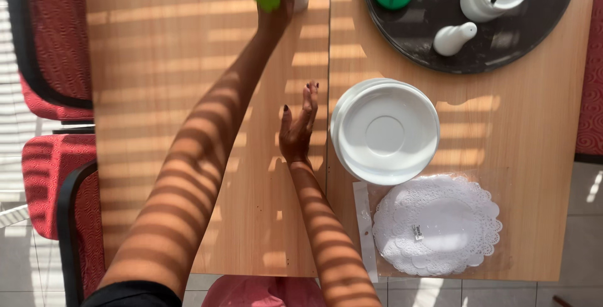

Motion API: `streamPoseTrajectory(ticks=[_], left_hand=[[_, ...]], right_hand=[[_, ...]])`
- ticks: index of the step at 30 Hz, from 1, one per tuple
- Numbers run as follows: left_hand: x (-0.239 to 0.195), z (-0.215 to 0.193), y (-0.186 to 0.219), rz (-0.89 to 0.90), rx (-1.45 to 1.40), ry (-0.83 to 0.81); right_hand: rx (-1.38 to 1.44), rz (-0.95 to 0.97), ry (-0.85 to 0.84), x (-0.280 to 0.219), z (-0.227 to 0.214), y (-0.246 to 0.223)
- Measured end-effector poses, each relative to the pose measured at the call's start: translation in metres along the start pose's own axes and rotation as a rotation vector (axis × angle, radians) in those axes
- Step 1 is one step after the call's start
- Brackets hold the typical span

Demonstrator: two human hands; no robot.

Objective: The person carries a vase of flowers and a square plate between several tables, placing the flowers on one table and the plate on a service counter, and then moves a small cup and a round plate on the counter.

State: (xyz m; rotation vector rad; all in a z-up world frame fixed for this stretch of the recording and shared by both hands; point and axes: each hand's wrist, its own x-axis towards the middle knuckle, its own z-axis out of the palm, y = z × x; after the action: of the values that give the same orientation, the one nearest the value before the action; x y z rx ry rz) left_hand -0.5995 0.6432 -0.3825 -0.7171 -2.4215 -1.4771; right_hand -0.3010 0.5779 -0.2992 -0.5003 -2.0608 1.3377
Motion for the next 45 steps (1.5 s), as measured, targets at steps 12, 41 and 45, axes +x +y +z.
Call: streamPoseTrajectory(ticks=[12,41,45], left_hand=[[-0.291,-0.257,0.117,-0.094,-0.004,0.006],[-0.738,-0.872,0.258,-0.361,-0.099,1.196],[-0.771,-0.953,0.182,-0.309,-0.019,1.249]], right_hand=[[0.004,-0.141,-0.388,-0.054,0.012,-0.085],[0.646,-0.882,-1.381,-0.616,0.236,-0.534],[0.705,-0.975,-1.368,-0.649,0.313,-0.581]])
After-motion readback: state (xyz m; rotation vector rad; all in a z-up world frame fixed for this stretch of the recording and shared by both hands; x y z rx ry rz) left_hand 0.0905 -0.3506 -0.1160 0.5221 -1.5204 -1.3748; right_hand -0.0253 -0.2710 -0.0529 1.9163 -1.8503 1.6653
